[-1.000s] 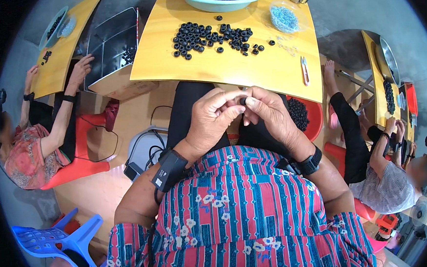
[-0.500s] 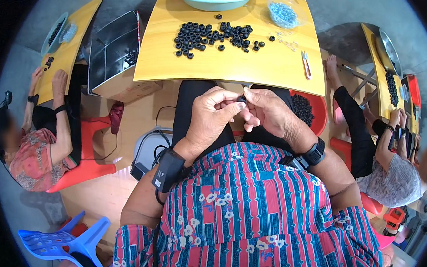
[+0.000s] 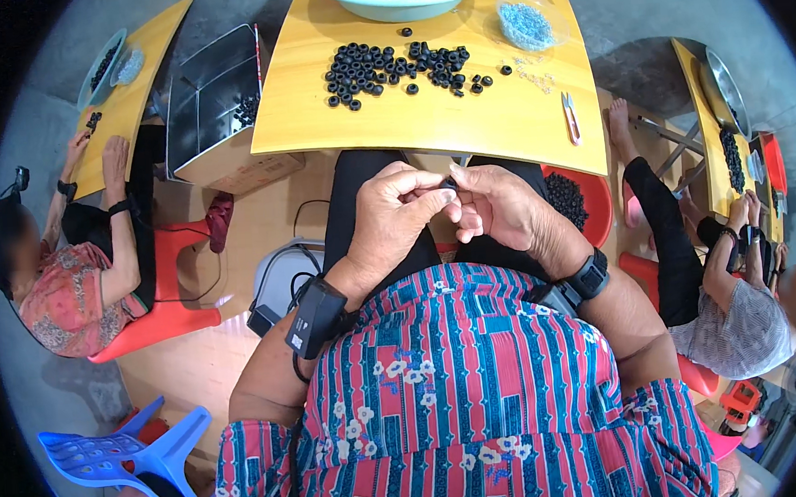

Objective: Assembling small black rubber seals or gaskets by hand at a workstation.

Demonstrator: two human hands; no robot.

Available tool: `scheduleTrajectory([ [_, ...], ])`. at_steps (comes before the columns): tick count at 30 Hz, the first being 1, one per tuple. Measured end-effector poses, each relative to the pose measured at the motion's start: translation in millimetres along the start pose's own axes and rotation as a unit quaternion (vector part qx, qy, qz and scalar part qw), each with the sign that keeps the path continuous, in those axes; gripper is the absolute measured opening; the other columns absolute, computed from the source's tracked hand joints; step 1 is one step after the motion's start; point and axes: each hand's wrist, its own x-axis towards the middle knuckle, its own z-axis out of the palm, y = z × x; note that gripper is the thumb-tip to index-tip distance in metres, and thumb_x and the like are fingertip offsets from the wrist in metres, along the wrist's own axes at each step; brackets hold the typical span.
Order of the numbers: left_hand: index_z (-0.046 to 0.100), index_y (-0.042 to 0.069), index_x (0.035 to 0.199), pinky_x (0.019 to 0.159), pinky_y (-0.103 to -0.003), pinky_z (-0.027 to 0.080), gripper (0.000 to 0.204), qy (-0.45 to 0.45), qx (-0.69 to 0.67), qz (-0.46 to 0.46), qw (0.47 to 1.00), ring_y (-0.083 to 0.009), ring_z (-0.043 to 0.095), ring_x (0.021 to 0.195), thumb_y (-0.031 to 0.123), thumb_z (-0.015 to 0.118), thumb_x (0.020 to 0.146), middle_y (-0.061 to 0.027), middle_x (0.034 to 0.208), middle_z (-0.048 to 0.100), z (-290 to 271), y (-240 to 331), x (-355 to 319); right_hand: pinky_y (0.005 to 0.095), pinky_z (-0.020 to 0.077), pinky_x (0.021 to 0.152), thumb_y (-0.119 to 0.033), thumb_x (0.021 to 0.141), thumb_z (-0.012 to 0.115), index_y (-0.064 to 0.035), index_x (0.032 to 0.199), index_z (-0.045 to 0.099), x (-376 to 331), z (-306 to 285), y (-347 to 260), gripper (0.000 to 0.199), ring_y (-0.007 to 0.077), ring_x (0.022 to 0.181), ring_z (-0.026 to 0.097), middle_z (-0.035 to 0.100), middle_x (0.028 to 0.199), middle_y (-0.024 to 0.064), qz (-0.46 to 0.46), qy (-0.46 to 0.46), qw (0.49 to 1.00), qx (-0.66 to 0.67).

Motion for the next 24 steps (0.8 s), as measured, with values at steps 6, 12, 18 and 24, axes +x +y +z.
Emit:
scheduleTrajectory([
  [6, 0.069, -0.002, 0.088, 0.059, -0.022, 0.046, 0.013, 0.012, 0.049, 0.029, 0.998, -0.0083, 0.057, 0.066, 0.005, 0.071, 0.077, -0.004, 0.076, 0.058, -0.7, -4.4, 2.1, 0.0251, 0.0487, 0.052, -0.035, 0.095, 0.05, -0.0023, 0.086, 0.055, -0.4, 2.2, -4.0, 0.034, 0.0135, 0.052, 0.056, 0.057, 0.069, 0.005, 0.018, 0.008, 1.0, -0.002],
  [12, 0.06, 0.0, 0.115, 0.064, -0.018, 0.045, 0.032, -0.034, -0.073, -0.088, 0.993, -0.0045, 0.052, 0.072, 0.011, 0.066, 0.085, 0.0017, 0.08, 0.056, -1.9, -7.4, -1.9, 0.0245, 0.05, 0.055, -0.026, 0.097, 0.046, -0.0012, 0.087, 0.054, -2.0, 5.8, -2.8, 0.028, 0.0097, 0.054, 0.049, 0.053, 0.07, 0.0022, -0.026, 0.037, 0.998, -0.047],
  [18, 0.047, -0.005, 0.126, 0.055, -0.017, 0.045, 0.045, -0.07, -0.254, -0.106, 0.959, -0.0039, 0.053, 0.066, 0.023, 0.058, 0.092, -0.0039, 0.085, 0.059, 7.2, -13.6, -5.3, 0.0219, 0.0465, 0.057, -0.03, 0.097, 0.047, -0.0028, 0.1, 0.055, -5.9, 4.8, -0.2, 0.029, 0.0063, 0.061, 0.049, 0.054, 0.075, 0.0017, -0.134, 0.047, 0.927, -0.347],
  [24, 0.048, -0.003, 0.125, 0.052, -0.017, 0.042, 0.042, -0.117, -0.195, -0.089, 0.97, -0.0039, 0.05, 0.062, 0.023, 0.057, 0.093, -0.0044, 0.086, 0.058, 10.3, -0.7, -7.0, 0.0374, 0.0481, 0.075, -0.017, 0.091, 0.049, -0.0041, 0.1, 0.054, -12.6, 12.2, 0.6, 0.016, 0.0366, 0.086, 0.06, 0.06, 0.091, 0.0183, -0.269, 0.07, 0.818, -0.503],
])
